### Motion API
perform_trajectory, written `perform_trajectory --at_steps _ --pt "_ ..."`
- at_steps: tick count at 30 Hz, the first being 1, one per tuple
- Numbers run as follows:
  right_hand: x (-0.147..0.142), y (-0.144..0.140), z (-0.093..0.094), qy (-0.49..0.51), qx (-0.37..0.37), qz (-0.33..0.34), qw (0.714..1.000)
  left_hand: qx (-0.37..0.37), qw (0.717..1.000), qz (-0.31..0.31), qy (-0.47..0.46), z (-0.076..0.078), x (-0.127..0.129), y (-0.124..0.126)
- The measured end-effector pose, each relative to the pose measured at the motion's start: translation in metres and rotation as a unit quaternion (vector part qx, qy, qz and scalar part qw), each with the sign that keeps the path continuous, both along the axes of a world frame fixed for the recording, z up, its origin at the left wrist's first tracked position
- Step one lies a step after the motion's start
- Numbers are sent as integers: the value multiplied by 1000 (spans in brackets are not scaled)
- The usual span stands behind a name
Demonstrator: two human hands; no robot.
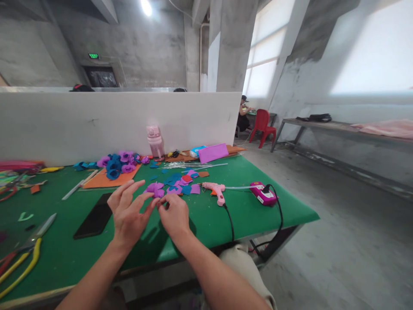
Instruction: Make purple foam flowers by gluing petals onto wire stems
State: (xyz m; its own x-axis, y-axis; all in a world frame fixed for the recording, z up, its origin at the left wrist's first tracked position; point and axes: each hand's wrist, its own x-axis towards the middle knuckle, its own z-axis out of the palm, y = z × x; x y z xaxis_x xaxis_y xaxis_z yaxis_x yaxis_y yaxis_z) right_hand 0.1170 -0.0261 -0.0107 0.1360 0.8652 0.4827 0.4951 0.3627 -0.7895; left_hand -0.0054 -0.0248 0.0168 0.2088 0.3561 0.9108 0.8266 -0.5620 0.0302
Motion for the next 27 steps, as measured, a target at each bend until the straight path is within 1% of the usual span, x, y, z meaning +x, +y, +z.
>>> perform_trajectory --at_steps 2,5,6,8,10,12,14,15,16,17,18,19,21,22,24,26,27 --pt "-1 0 -1 4 3 3 1000 -1 1000 -6 -16 1 -2 1" --pt "3 3 -1 21 0 -1 1000 -25 996 -26 -76 2 -8 1" --pt "6 6 -1 31 -4 -4 999 -44 993 -33 -101 2 -10 1" --pt "16 12 1 58 -20 -14 998 -107 983 -63 -136 2 -13 -3" --pt "26 20 2 90 -40 -19 995 -188 964 -127 -137 6 -14 -9" --pt "35 25 4 122 -47 -4 991 -272 931 -219 -105 13 -13 -17" --pt "41 28 5 149 -40 24 988 -361 881 -302 -53 22 -12 -24" --pt "42 29 5 160 -35 37 986 -414 848 -330 -17 27 -12 -27" --pt "42 28 6 170 -32 46 984 -447 825 -345 -4 30 -12 -29" --pt "41 28 7 177 -29 51 982 -468 816 -340 -11 32 -13 -30" --pt "40 27 8 183 -25 55 981 -478 817 -322 -32 32 -14 -30" --pt "39 25 9 186 -20 59 980 -472 829 -292 -69 32 -15 -29" --pt "37 23 11 189 -7 73 979 -433 855 -242 -149 29 -18 -25" --pt "36 22 12 190 -4 84 978 -412 863 -228 -184 28 -20 -23" --pt "36 19 13 191 -7 107 976 -396 861 -244 -207 29 -25 -19" --pt "37 16 15 189 -12 128 974 -413 847 -275 -194 31 -29 -16" --pt "37 15 15 188 -11 137 972 -423 843 -274 -190 32 -31 -15"
